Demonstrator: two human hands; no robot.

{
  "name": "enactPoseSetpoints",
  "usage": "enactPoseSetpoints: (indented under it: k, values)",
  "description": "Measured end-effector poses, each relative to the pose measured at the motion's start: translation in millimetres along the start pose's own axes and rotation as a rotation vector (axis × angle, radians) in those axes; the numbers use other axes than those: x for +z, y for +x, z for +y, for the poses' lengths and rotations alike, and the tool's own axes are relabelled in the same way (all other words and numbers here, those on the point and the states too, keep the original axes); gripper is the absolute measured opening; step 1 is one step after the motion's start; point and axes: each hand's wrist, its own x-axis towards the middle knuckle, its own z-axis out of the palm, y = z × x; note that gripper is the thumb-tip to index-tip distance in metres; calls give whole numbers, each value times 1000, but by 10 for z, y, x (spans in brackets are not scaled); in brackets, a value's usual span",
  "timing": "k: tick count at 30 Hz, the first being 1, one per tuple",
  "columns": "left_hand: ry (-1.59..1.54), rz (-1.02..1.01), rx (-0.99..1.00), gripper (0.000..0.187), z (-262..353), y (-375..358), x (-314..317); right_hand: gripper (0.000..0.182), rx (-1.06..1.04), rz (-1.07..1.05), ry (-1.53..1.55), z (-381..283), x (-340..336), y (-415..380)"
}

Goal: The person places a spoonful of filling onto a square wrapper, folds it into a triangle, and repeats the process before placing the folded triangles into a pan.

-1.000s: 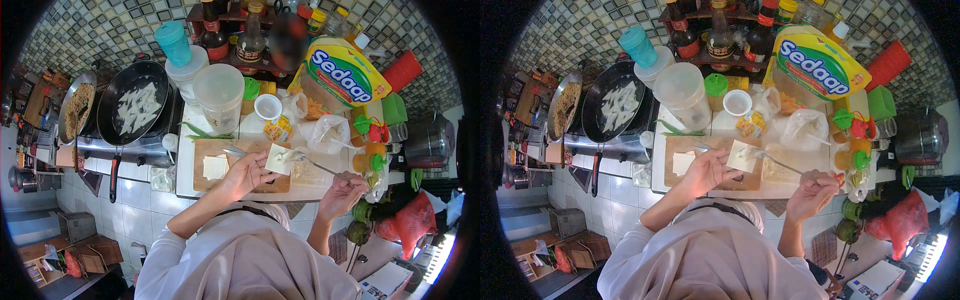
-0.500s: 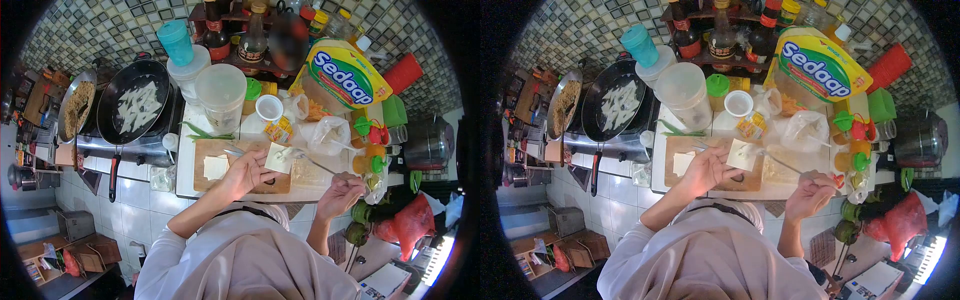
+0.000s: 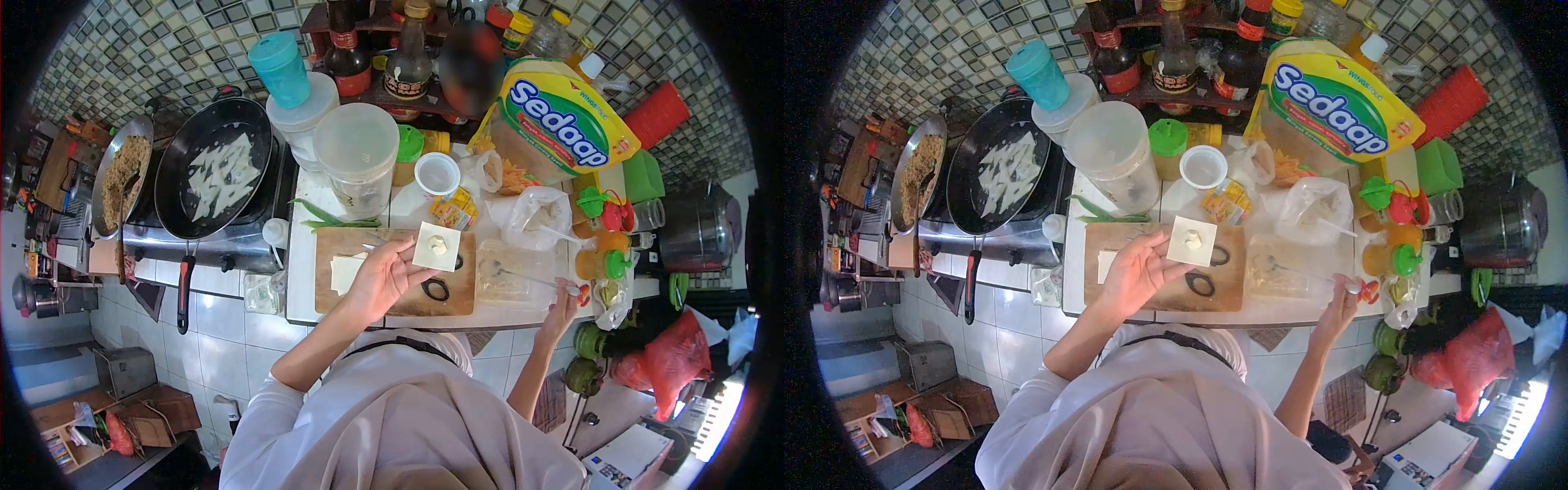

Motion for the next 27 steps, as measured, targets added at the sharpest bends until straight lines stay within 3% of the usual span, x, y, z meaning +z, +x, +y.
enactPoseSetpoints:
  k: [2, 6, 8, 10, 12, 15, 22, 27]
  values:
    - [6, -5, -7, 32, 9, -8, 5, 21, -392, 282, -302, 129, 10, 40]
    - [81, -44, -67, 34, 48, -45, 82, 33, -586, 517, -518, -420, 258, -163]
    - [111, -52, -103, 35, 58, -55, 117, 36, -788, 145, -503, -459, 292, -231]
    - [139, -75, -209, 38, 65, -57, 147, 32, -763, -294, -531, -719, 423, -422]
    - [161, -82, -219, 39, 40, -56, 134, 27, -945, -478, -524, -815, 579, -568]
    - [193, -112, -225, 42, 33, -74, 136, 28, -1090, -567, -414, -816, 728, -620]
    - [307, -106, -194, 40, -7, -116, 101, 25, -1093, -596, -374, -893, 838, -605]
    - [483, -181, -146, 38, -34, -153, 187, 24, -826, -506, -239, -866, 926, -654]
